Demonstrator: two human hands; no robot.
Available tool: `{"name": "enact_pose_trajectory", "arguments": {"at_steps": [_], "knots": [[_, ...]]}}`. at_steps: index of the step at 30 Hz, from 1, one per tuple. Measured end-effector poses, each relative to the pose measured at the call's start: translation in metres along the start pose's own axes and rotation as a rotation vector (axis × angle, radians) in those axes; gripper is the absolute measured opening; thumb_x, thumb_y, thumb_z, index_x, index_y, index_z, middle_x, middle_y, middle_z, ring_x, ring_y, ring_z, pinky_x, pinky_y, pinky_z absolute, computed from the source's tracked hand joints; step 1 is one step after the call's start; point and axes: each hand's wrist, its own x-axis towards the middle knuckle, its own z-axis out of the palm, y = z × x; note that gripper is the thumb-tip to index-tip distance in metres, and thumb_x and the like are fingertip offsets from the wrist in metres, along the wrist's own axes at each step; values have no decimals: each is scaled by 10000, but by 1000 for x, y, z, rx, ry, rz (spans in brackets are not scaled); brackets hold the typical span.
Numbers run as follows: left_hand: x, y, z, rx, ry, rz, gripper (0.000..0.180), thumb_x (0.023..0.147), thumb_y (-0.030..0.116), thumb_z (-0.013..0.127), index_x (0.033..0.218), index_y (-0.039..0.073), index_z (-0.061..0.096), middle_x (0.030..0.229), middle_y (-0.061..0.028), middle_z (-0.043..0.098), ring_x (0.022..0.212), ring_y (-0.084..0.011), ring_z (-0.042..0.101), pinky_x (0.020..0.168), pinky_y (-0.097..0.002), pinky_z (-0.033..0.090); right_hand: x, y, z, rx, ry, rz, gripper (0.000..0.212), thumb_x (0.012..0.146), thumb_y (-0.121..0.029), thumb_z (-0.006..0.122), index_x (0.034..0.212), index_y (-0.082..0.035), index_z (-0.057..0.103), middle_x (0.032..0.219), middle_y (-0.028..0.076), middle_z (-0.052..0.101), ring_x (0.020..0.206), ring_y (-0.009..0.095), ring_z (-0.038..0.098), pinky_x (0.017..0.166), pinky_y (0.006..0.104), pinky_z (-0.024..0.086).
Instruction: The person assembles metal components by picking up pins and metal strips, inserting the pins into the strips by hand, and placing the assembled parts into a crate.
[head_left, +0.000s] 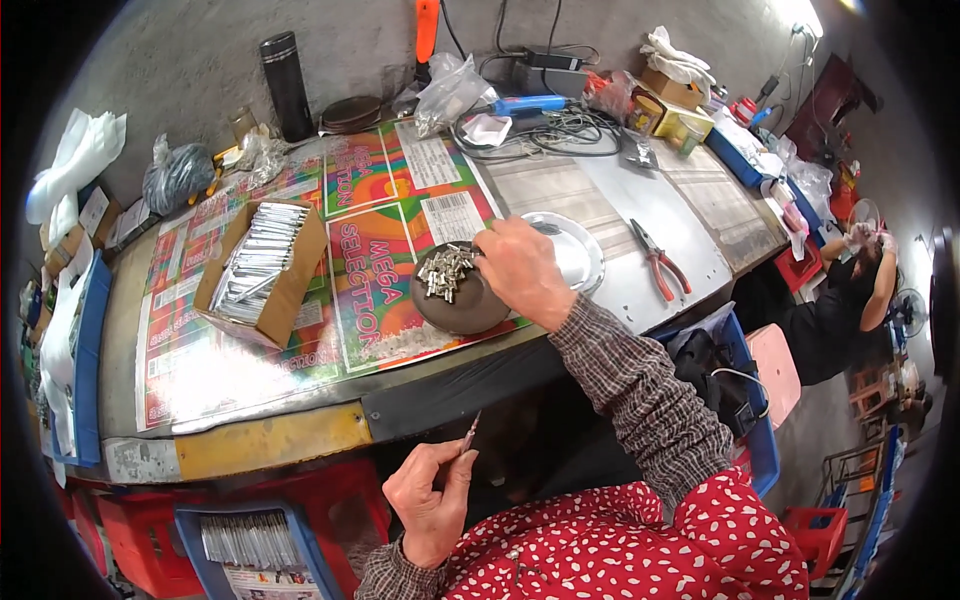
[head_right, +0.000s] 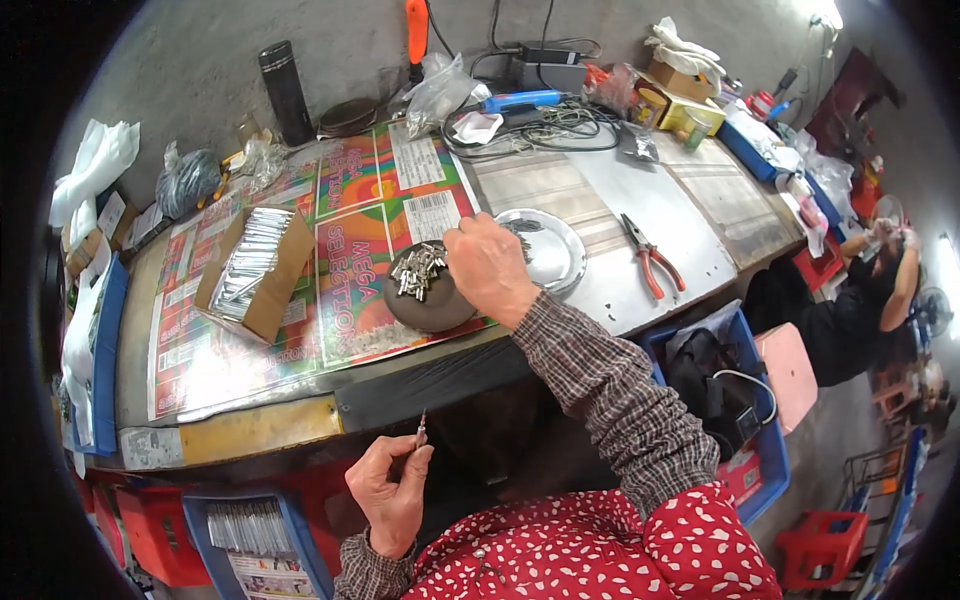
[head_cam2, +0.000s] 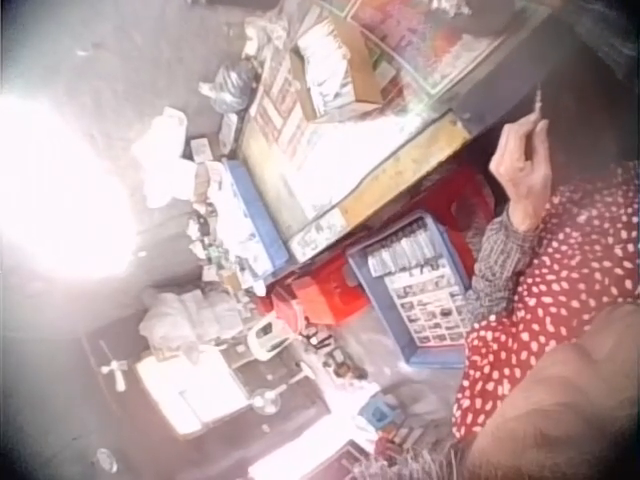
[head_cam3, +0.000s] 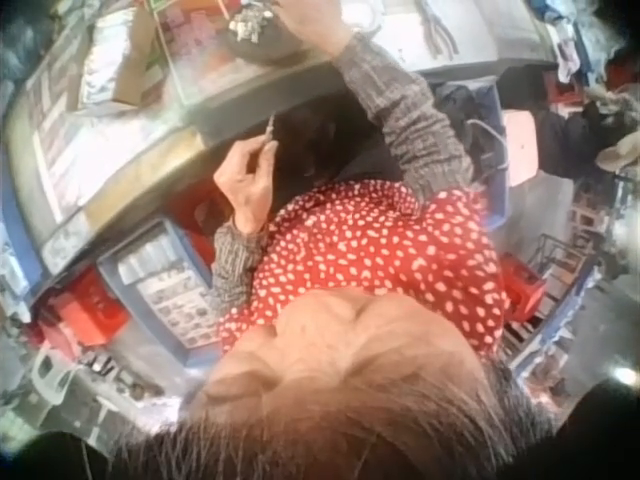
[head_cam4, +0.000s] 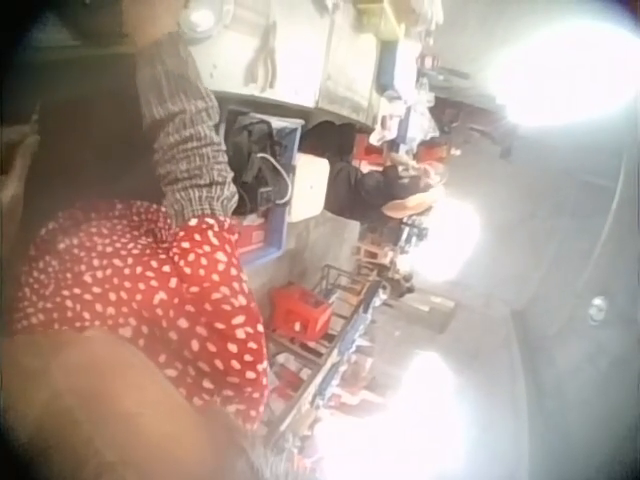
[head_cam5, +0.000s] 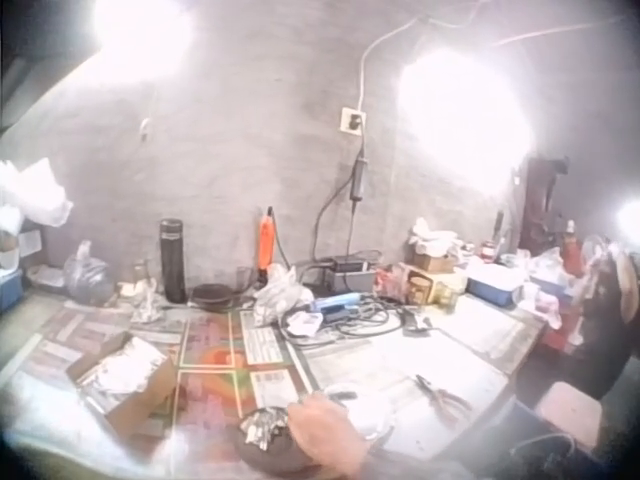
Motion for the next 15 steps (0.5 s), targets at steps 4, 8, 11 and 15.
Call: {"name": "enact_pose_trajectory", "arguments": {"at_steps": [4,8,11,15], "knots": [[1,-3,2,-29,-11,-30,82,768,0,685,814,-33,627,703,-63,619,585,-76,540,520,-200,411,2,-3,1,-128,-66,-49,46,707,-55,594,751,-39,596,761,103,562,806,289,545,700,387,440],[1,-5,3,-28,-22,-26,83,764,2,688,819,-27,632,706,-65,621,586,-77,542,516,-200,408,-2,-8,-2,-114,-104,-73,48,702,-38,549,728,-48,588,763,115,572,835,277,547,711,380,424],[3,-3,4,-16,-24,5,86,762,4,690,819,-25,632,705,-67,621,578,-81,540,511,-202,404,-5,-7,-5,-52,-151,-132,64,712,-42,538,738,-42,596,771,122,574,824,276,544,703,382,417],[3,-1,7,-23,-39,18,87,764,9,692,818,-24,632,705,-66,622,569,-84,537,507,-204,401,-6,-6,-9,-6,-96,-165,43,691,-19,548,722,-34,574,745,114,536,791,291,531,680,397,415]]}}
